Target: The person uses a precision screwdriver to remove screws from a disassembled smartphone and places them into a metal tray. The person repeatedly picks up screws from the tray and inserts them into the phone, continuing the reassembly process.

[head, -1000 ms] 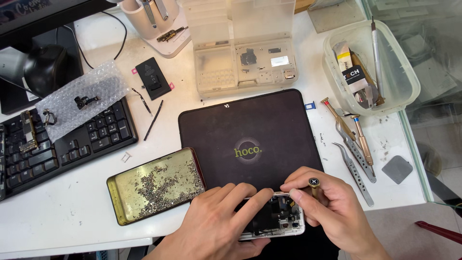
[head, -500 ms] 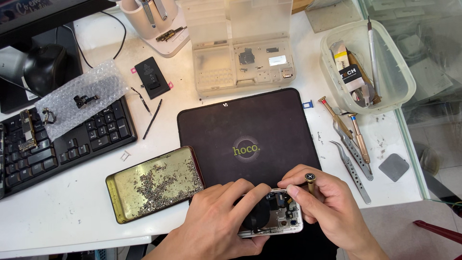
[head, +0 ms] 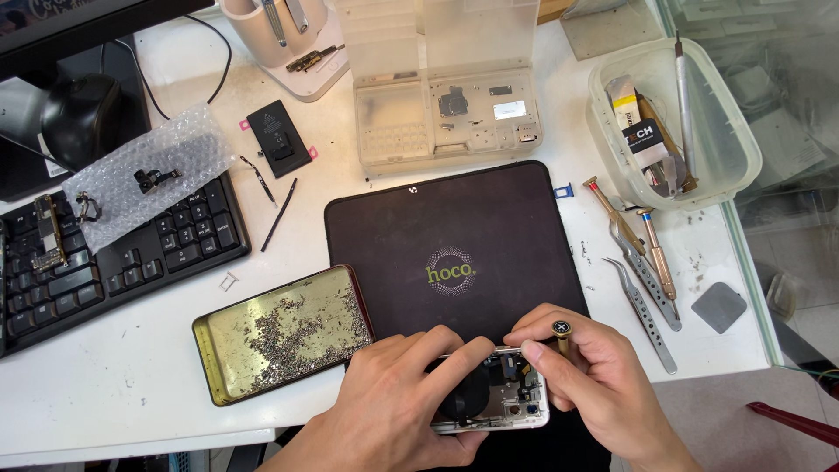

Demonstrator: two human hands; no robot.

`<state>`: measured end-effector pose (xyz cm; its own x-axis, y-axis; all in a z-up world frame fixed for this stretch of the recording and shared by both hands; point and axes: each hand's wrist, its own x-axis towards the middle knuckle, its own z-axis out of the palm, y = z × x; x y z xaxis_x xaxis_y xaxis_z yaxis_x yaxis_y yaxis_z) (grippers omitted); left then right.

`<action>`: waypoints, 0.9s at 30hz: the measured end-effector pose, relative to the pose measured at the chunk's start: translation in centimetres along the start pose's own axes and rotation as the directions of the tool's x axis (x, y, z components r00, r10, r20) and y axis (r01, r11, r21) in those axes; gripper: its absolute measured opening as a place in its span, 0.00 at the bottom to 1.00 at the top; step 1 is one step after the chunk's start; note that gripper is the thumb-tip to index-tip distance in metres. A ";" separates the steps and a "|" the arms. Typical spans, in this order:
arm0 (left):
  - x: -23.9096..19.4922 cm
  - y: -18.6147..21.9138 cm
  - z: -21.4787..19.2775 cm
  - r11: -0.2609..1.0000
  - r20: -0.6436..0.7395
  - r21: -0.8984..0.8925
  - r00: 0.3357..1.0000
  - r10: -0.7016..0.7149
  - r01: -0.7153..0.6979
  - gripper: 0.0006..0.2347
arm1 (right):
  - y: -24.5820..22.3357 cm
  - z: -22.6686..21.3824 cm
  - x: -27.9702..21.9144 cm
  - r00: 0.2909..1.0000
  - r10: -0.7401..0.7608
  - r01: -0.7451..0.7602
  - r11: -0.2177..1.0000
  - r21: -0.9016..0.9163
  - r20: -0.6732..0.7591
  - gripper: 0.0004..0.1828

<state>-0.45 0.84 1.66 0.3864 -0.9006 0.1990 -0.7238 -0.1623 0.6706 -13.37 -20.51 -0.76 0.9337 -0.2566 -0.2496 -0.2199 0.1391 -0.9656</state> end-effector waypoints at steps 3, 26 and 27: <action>0.0 0.1 0.0 0.999 0.005 -0.020 1.000 -0.028 0.028 0.34 | 0.5 -0.2 0.0 0.999 0.026 -0.026 1.000 -0.007 -0.027 0.10; 1.8 0.5 0.5 0.981 -0.127 -0.025 0.973 -0.193 0.191 0.37 | 2.3 -1.7 -2.6 0.670 -0.607 0.601 0.781 -0.169 -0.427 0.21; 1.7 0.5 0.6 0.982 -0.139 -0.017 0.973 -0.186 0.186 0.38 | 2.4 -1.2 -2.3 0.676 -0.623 0.626 0.767 -0.141 -0.393 0.17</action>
<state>-0.49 -1.06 1.90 0.5900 -0.7896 0.1683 -0.6298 -0.3198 0.7079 -16.44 -20.75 -2.62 0.6576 -0.6357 0.4043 0.3756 -0.1886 -0.9074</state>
